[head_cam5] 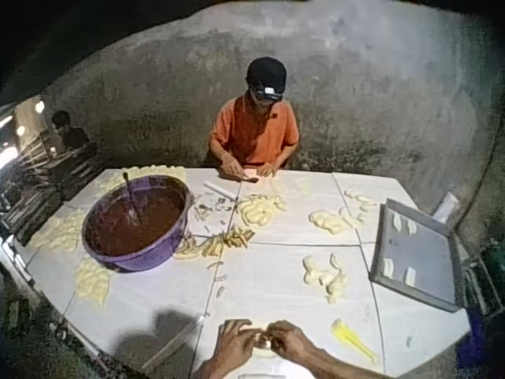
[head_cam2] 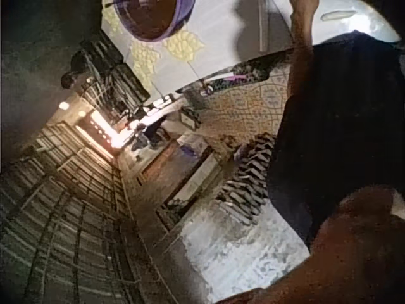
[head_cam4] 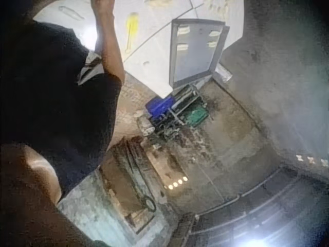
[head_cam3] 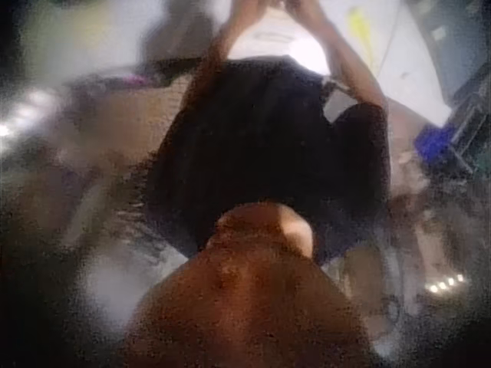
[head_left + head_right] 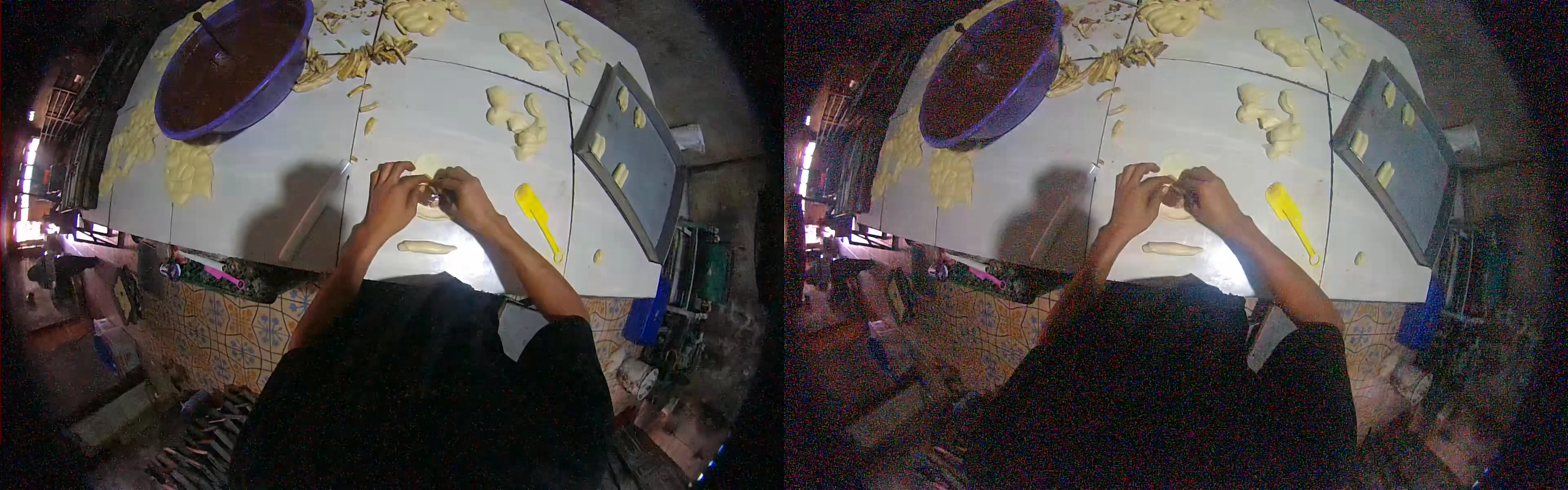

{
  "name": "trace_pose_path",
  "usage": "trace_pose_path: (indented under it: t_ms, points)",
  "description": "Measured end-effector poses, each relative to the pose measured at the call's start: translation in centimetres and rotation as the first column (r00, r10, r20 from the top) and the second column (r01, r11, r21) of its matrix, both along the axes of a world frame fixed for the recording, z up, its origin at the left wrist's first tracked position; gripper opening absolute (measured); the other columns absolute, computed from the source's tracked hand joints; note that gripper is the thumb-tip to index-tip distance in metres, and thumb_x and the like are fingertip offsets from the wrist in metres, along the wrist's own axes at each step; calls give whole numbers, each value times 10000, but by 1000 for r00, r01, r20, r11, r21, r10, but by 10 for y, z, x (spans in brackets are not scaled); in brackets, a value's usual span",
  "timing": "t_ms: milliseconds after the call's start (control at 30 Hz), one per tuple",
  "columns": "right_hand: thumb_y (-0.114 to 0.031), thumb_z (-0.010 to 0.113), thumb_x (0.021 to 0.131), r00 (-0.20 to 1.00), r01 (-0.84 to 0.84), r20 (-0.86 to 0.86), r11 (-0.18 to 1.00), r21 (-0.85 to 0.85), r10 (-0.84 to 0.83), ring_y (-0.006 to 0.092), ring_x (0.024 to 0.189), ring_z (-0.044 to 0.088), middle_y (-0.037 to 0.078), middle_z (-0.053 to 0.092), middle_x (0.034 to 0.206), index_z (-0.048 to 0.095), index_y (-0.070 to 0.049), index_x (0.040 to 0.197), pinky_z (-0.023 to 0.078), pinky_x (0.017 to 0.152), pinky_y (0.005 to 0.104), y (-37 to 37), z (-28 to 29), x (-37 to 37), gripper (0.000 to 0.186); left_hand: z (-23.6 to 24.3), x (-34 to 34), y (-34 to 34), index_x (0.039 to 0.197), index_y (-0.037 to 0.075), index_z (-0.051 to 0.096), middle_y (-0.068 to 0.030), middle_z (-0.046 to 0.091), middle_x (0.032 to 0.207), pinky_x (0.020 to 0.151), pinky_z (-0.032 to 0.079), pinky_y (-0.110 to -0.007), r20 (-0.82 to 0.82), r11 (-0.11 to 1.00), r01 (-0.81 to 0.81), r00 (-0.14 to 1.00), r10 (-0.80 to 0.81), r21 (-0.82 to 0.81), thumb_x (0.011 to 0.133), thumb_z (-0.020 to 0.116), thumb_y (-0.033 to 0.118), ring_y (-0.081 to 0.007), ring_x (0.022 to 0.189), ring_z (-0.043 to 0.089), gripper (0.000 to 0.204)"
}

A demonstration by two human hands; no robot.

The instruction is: The person flattens dough balls using a rolling pin and by hand, spreads chocolate filling with a spatula, adds banana slices, rolls the dough closed, and arranges the assembled pastries onto a baking tray.

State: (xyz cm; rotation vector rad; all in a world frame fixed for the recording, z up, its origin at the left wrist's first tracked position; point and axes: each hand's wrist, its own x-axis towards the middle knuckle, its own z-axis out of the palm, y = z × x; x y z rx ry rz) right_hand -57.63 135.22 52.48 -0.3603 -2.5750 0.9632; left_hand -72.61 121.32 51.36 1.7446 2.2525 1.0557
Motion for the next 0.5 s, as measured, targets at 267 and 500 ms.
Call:
trace_pose_path:
  t_ms: [267,500]
  points:
    - [-49,727,746,996,40,-85,999,-12,-41,357,985,622,167,678,1007,723,-40,1001,533,856,428,-6,0,-13,256,1,-10,9,1045,98,731,-100,576,1172,978,402,-445,-23,1000,12,1000,-12,-23,824,616,19,-311,1165,488,261]
    - [-2,672,760,997,-76,32,997,-9,77,340,937,614,143,668,986,703,-48,1022,522,830,431,-17,-4,14,267,-1,11,-21,997,91,756,-123,540,1223,1024,378,-439,13,1000,7,1000,-7,6,817,660,72,-331,1208,465,205]
